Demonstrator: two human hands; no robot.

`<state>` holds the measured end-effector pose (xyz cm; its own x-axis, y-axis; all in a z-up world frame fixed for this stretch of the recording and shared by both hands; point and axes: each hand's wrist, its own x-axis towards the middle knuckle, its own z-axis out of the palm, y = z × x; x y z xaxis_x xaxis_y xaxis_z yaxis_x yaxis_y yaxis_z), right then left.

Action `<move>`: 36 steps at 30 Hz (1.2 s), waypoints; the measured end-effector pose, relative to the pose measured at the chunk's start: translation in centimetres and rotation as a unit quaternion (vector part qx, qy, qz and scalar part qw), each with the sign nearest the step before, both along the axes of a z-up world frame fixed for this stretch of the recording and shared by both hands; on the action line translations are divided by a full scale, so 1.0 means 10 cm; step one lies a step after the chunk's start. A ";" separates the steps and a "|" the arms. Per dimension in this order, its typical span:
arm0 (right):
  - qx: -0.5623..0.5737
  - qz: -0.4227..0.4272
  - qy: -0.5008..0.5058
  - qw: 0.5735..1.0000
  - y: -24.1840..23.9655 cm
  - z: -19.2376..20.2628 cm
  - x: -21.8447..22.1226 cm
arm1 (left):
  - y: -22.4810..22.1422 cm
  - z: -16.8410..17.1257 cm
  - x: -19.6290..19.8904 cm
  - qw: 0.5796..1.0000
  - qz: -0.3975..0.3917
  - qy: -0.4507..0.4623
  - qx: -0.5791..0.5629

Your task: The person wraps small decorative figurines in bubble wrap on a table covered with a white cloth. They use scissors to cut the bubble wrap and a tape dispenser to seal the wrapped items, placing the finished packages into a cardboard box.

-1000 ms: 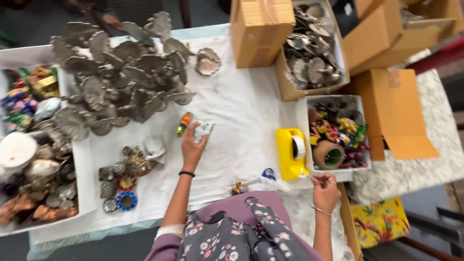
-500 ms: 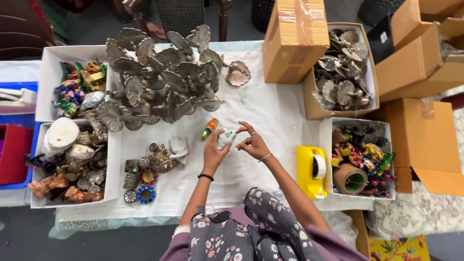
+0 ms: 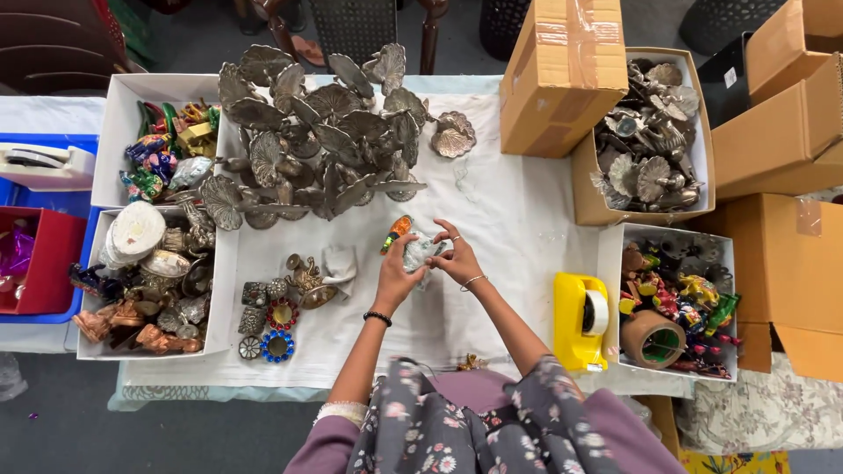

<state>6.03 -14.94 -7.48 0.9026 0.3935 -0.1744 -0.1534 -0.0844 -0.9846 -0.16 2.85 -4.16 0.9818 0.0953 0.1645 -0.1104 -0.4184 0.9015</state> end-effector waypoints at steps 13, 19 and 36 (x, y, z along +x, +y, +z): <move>-0.203 -0.117 -0.097 0.967 0.02 -0.26 -0.12 | -0.05 0.02 0.05 0.998 -0.064 0.004 -0.021; -0.190 -0.160 -0.155 0.956 -0.24 -0.53 -0.13 | -0.12 0.05 -0.03 0.998 -0.067 -0.012 -0.015; -0.078 -0.235 0.163 0.955 -0.91 -0.76 -0.34 | -0.31 -0.72 -1.16 0.840 -0.234 -0.242 0.426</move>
